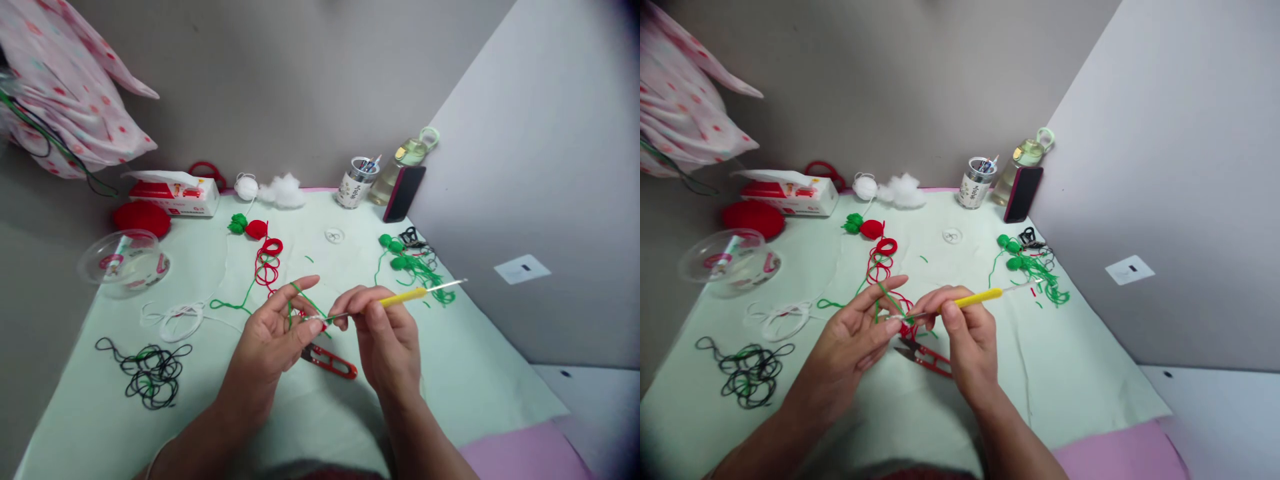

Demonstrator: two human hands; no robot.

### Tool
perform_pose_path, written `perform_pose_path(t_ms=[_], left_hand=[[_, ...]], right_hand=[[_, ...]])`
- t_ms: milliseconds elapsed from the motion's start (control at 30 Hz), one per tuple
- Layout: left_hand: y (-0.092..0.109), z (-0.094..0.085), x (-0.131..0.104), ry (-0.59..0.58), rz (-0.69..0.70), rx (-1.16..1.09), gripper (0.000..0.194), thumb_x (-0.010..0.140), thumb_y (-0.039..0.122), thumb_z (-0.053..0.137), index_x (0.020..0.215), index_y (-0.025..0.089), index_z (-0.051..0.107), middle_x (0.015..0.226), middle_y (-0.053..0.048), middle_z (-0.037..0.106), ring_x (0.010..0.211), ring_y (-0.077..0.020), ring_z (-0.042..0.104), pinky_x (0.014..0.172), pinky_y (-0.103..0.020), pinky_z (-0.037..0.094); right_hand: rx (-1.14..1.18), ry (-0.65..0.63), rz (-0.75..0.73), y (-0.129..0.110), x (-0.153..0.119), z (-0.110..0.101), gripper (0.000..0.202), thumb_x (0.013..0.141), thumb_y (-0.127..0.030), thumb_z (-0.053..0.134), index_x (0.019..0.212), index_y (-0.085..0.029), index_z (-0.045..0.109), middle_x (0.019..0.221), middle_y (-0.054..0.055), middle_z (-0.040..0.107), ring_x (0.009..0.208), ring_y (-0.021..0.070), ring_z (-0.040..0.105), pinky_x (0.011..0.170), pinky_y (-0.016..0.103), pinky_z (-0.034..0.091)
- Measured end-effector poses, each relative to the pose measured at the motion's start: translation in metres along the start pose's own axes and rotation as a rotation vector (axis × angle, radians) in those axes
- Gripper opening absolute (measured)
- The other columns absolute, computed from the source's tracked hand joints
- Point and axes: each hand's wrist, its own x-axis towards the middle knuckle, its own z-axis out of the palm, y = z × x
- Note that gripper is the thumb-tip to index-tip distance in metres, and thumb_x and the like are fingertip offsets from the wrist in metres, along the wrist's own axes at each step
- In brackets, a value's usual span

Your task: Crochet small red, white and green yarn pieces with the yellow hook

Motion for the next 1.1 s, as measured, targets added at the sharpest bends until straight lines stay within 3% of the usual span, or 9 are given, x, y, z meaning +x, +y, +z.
perform_pose_path(t_ms=[167, 367, 500, 600, 733, 800, 900, 1000, 1100], left_hand=[[-0.002, 0.000, -0.003, 0.055, 0.144, 0.185, 0.040, 0.086, 0.023, 0.082, 0.126, 0.026, 0.077, 0.076, 0.005, 0.060, 0.055, -0.0045, 0.040, 0.055, -0.017, 0.039], [-0.008, 0.002, -0.009, 0.159, 0.455, 0.486, 0.031, 0.081, 0.011, 0.079, 0.109, 0.023, 0.082, 0.058, 0.009, 0.048, 0.056, -0.0078, 0.044, 0.069, -0.022, 0.048], [-0.007, 0.003, -0.010, 0.069, 0.097, 0.143, 0.056, 0.080, 0.020, 0.085, 0.135, 0.025, 0.072, 0.075, 0.006, 0.060, 0.051, -0.0042, 0.041, 0.052, -0.018, 0.040], [0.000, 0.001, -0.004, -0.063, -0.150, -0.131, 0.056, 0.082, 0.027, 0.086, 0.135, 0.019, 0.070, 0.080, 0.004, 0.062, 0.044, 0.0015, 0.025, 0.042, -0.016, 0.021], [0.010, -0.003, 0.000, -0.047, -0.095, -0.142, 0.048, 0.080, 0.022, 0.088, 0.126, 0.018, 0.075, 0.076, 0.005, 0.060, 0.043, 0.0026, 0.022, 0.042, -0.018, 0.015], [0.010, -0.002, 0.000, -0.053, -0.067, -0.096, 0.048, 0.079, 0.025, 0.090, 0.126, 0.021, 0.076, 0.080, 0.003, 0.063, 0.044, 0.0018, 0.025, 0.041, -0.019, 0.015], [0.004, 0.001, -0.002, -0.034, -0.049, -0.059, 0.047, 0.080, 0.026, 0.090, 0.125, 0.023, 0.077, 0.081, 0.003, 0.065, 0.046, 0.0010, 0.028, 0.042, -0.017, 0.017], [-0.003, 0.005, -0.002, 0.010, -0.031, -0.086, 0.046, 0.082, 0.025, 0.090, 0.125, 0.024, 0.076, 0.084, 0.003, 0.066, 0.047, 0.0015, 0.032, 0.042, -0.015, 0.020], [-0.006, 0.003, 0.001, -0.067, -0.134, -0.195, 0.042, 0.084, 0.024, 0.088, 0.124, 0.020, 0.077, 0.073, 0.006, 0.060, 0.043, 0.0025, 0.026, 0.042, -0.014, 0.020]], right_hand=[[-0.350, -0.058, -0.232, -0.007, -0.006, -0.002, 0.023, 0.109, -0.022, 0.051, 0.106, -0.023, 0.074, 0.096, 0.004, 0.077, 0.089, 0.0164, 0.070, 0.076, 0.030, 0.058], [-0.800, -0.172, -0.564, -0.008, -0.014, 0.000, 0.023, 0.108, -0.018, 0.050, 0.117, -0.020, 0.071, 0.101, 0.009, 0.078, 0.091, 0.0192, 0.075, 0.073, 0.032, 0.063], [-1.119, -0.081, -0.729, -0.001, -0.019, 0.000, 0.029, 0.099, -0.012, 0.066, 0.121, -0.029, 0.075, 0.105, 0.005, 0.076, 0.095, 0.0200, 0.075, 0.077, 0.032, 0.065], [-0.948, -0.023, -0.611, -0.001, -0.018, 0.000, 0.026, 0.102, -0.016, 0.062, 0.118, -0.031, 0.076, 0.102, 0.004, 0.076, 0.092, 0.0207, 0.073, 0.075, 0.034, 0.064], [-0.376, 0.033, -0.285, -0.006, -0.010, 0.003, 0.024, 0.108, -0.025, 0.054, 0.108, -0.028, 0.078, 0.088, 0.004, 0.074, 0.081, 0.0204, 0.069, 0.069, 0.035, 0.060], [-0.308, 0.011, -0.206, -0.006, -0.007, 0.006, 0.021, 0.106, -0.026, 0.059, 0.105, -0.027, 0.079, 0.092, 0.005, 0.076, 0.086, 0.0209, 0.070, 0.073, 0.036, 0.060], [-0.411, -0.007, -0.197, -0.003, -0.007, 0.008, 0.021, 0.104, -0.020, 0.061, 0.108, -0.029, 0.080, 0.097, 0.004, 0.078, 0.093, 0.0197, 0.072, 0.079, 0.034, 0.060], [-0.648, -0.017, -0.324, -0.001, -0.013, 0.006, 0.031, 0.101, -0.012, 0.064, 0.118, -0.033, 0.079, 0.100, 0.003, 0.078, 0.091, 0.0184, 0.072, 0.076, 0.032, 0.060], [-0.861, -0.061, -0.448, 0.000, -0.016, 0.002, 0.039, 0.097, -0.010, 0.068, 0.126, -0.035, 0.077, 0.110, 0.006, 0.078, 0.096, 0.0215, 0.073, 0.077, 0.034, 0.061]])
